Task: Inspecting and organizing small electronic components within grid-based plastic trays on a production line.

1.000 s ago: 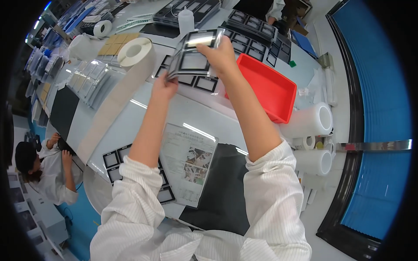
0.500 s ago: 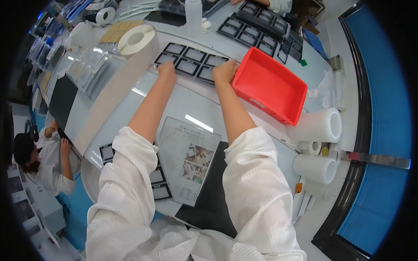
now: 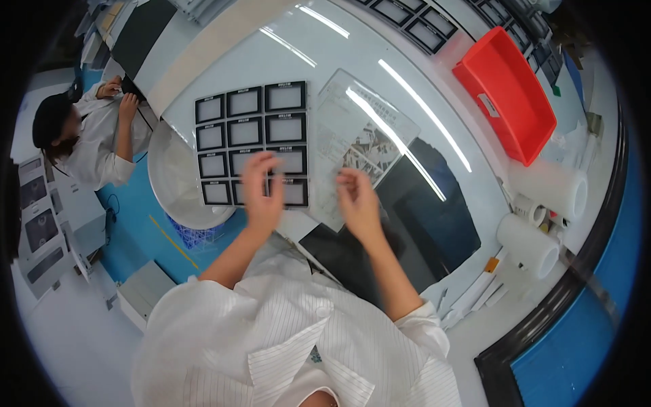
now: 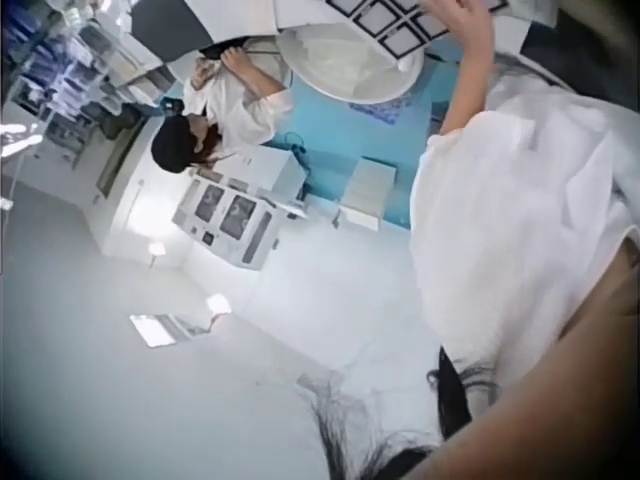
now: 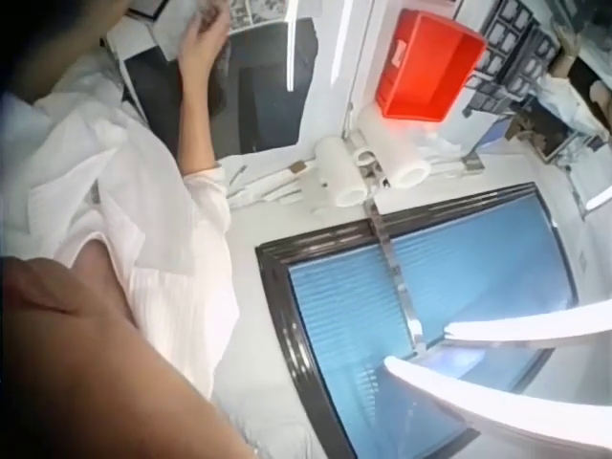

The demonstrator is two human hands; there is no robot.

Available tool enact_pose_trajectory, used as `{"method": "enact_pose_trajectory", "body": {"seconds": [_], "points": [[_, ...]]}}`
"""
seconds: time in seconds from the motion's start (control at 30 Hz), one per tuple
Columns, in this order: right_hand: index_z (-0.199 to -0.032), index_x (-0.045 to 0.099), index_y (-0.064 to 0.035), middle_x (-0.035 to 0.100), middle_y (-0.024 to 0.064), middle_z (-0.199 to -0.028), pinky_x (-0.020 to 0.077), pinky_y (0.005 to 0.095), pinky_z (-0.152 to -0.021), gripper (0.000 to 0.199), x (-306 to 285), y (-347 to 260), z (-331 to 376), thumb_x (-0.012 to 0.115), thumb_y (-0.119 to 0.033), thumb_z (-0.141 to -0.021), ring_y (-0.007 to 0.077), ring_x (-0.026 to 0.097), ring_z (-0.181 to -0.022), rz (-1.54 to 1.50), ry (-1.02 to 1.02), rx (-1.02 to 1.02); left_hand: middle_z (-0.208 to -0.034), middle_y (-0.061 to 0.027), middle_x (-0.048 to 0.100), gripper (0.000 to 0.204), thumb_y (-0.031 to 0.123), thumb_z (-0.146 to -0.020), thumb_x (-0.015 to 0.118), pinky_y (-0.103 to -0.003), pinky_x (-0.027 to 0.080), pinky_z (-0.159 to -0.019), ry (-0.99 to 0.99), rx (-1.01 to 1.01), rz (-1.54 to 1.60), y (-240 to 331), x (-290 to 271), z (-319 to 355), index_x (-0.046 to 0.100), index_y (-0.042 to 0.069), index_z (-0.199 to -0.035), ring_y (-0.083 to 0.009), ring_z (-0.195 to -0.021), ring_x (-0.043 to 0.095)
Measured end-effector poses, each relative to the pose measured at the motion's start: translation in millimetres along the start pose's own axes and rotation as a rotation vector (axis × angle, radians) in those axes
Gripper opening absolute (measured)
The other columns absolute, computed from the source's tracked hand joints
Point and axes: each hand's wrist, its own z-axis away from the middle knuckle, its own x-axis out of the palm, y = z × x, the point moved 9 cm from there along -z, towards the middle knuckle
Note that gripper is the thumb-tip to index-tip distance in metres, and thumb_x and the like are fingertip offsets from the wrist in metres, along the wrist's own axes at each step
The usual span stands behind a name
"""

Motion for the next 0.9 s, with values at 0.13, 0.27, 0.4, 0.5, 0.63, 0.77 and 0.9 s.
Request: {"method": "enact_pose_trajectory", "body": {"seconds": [0.13, 0.27, 0.4, 0.5, 0.63, 0.77, 0.9], "points": [[-0.121, 0.048, -0.0008, 0.054, 0.0120, -0.109, 0.0484, 0.0264, -0.074, 0.042, 52.1, -12.0, 23.0, 0.063, -0.003, -0.082, 0.0155, 0.056, -0.086, 0.328, -0.010, -0.154, -0.132, -0.0198, 0.042, 0.043, 0.009, -0.084, 0.060, -0.051, 0.026, -0.104, 0.288, -0.114, -0.335, -74.8, -79.6, 36.1, 0.049, 0.003, -0.125, -0.0387, -0.125, 0.034], [-0.120, 0.048, -0.0013, 0.050, 0.0131, -0.105, 0.0481, 0.0285, -0.067, 0.046, 59.9, -10.2, 10.8, 0.068, -0.007, -0.079, 0.0168, 0.055, -0.074, 0.472, 0.104, -0.198, -0.142, -0.0254, 0.031, 0.051, 0.016, -0.088, 0.058, -0.053, 0.024, -0.106, 0.057, -0.111, -0.496, -99.3, -79.7, 43.9, 0.040, -0.001, -0.133, -0.0426, -0.131, 0.025], [-0.113, 0.050, -0.0014, 0.051, 0.0101, -0.095, 0.0462, 0.0278, -0.062, 0.041, 62.6, -22.4, 8.4, 0.071, -0.010, -0.078, 0.0137, 0.050, -0.064, 0.505, 0.131, -0.164, -0.141, -0.0281, 0.033, 0.050, 0.016, -0.090, 0.055, -0.050, 0.025, -0.107, 0.087, -0.142, -0.464, -121.0, -96.8, 46.6, 0.039, -0.005, -0.133, -0.0451, -0.130, 0.029], [-0.107, 0.051, 0.0006, 0.054, 0.0116, -0.089, 0.0474, 0.0307, -0.062, 0.039, 62.4, -18.4, 3.1, 0.072, -0.016, -0.078, 0.0176, 0.054, -0.065, 0.513, 0.146, -0.109, -0.135, -0.0299, 0.040, 0.046, 0.013, -0.091, 0.051, -0.049, 0.026, -0.107, 0.122, -0.157, -0.428, -128.5, -102.6, 45.9, 0.039, -0.007, -0.131, -0.0457, -0.127, 0.032], [-0.108, 0.050, 0.0011, 0.063, 0.0113, -0.081, 0.0487, 0.0297, -0.055, 0.036, 89.3, -22.9, 2.6, 0.068, -0.019, -0.085, 0.0153, 0.057, -0.058, 0.576, 0.008, 0.053, -0.134, -0.0295, 0.042, 0.046, 0.015, -0.090, 0.053, -0.049, 0.025, -0.107, 0.068, -0.151, -0.485, -136.4, -103.7, 48.2, 0.041, -0.006, -0.130, -0.0455, -0.125, 0.034], [-0.117, 0.048, -0.0016, 0.066, 0.0106, -0.093, 0.0544, 0.0263, -0.064, 0.028, 95.8, -52.8, 11.2, 0.057, -0.012, -0.093, 0.0185, 0.068, -0.079, -0.233, -0.116, 0.042, -0.132, -0.0271, 0.044, 0.057, 0.028, -0.091, 0.060, -0.047, 0.030, -0.105, 0.263, -0.099, -0.459, -136.0, -132.1, 49.3, 0.038, -0.006, -0.131, -0.0404, -0.126, 0.037], [-0.116, 0.050, -0.0042, 0.065, 0.0076, -0.092, 0.0526, 0.0247, -0.061, 0.030, 5.8, -78.4, 42.2, 0.061, -0.013, -0.090, 0.0135, 0.065, -0.070, 0.008, -0.162, -0.038, -0.110, -0.0147, 0.061, 0.041, 0.026, -0.091, 0.063, -0.030, 0.048, -0.085, 0.025, -0.464, 0.614, -151.7, -128.8, 41.6, 0.050, -0.001, -0.119, -0.0204, -0.098, 0.060]]}}
